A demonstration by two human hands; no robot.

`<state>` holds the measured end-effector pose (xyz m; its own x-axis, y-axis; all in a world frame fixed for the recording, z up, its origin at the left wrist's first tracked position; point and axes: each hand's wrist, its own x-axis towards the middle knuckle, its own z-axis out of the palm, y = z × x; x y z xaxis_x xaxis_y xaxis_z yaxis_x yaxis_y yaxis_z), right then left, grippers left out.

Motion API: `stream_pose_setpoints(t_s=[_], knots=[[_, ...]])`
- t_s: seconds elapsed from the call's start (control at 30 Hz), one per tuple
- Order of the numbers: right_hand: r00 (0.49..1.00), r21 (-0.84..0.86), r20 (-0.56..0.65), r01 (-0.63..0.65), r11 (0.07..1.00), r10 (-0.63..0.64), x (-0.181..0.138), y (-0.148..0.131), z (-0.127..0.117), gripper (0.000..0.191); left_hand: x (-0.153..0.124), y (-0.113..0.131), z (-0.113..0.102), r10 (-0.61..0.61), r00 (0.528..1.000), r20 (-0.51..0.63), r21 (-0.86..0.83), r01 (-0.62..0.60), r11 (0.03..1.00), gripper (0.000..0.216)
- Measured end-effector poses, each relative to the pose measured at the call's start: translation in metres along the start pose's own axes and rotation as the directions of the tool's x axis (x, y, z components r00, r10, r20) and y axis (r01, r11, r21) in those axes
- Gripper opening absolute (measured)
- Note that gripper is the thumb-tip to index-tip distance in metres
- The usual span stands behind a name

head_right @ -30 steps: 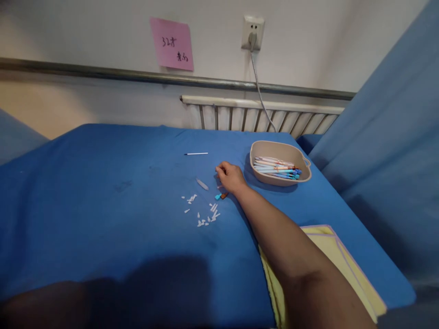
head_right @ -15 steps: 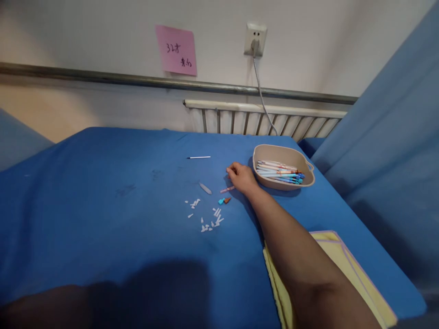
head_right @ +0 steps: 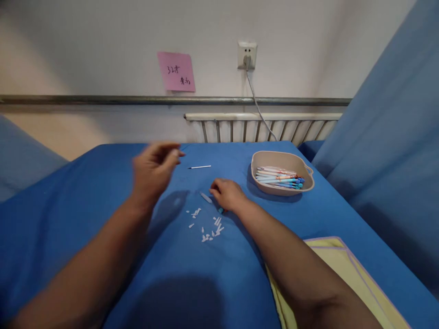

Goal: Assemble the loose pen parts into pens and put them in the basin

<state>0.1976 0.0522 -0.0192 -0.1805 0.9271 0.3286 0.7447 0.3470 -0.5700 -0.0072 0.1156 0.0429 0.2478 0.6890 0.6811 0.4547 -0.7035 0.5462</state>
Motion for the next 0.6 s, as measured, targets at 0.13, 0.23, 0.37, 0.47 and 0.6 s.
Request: stream_pose_setpoints(t_s=[0.13, 0.23, 0.37, 0.47, 0.6], knots=[[0.997, -0.041, 0.046, 0.063, 0.997, -0.062, 0.000, -0.007, 0.009, 0.011, -0.001, -0.046, 0.038, -0.223, 0.901, 0.372, 0.472, 0.023, 0.881, 0.040], [1.000, -0.013, -0.018, 0.012, 1.000, -0.012, 0.004, 0.002, 0.011, 0.011, 0.001, -0.072, 0.054, -0.279, 0.870, 0.407, 0.542, 0.016, 0.840, 0.042], [0.975, 0.160, -0.170, -0.115, 0.980, 0.142, 0.012, 0.021, 0.009, 0.013, 0.013, -0.082, 0.059, -0.314, 0.860, 0.403, 0.592, 0.017, 0.806, 0.030], [0.939, 0.353, -0.221, -0.175, 0.919, 0.263, 0.019, 0.033, 0.005, 0.012, 0.017, -0.081, 0.057, -0.318, 0.856, 0.407, 0.607, 0.006, 0.794, 0.022], [0.913, 0.559, -0.204, -0.189, 0.807, 0.355, 0.024, 0.039, 0.001, 0.010, 0.006, -0.072, 0.051, -0.305, 0.855, 0.419, 0.597, -0.006, 0.802, 0.020]])
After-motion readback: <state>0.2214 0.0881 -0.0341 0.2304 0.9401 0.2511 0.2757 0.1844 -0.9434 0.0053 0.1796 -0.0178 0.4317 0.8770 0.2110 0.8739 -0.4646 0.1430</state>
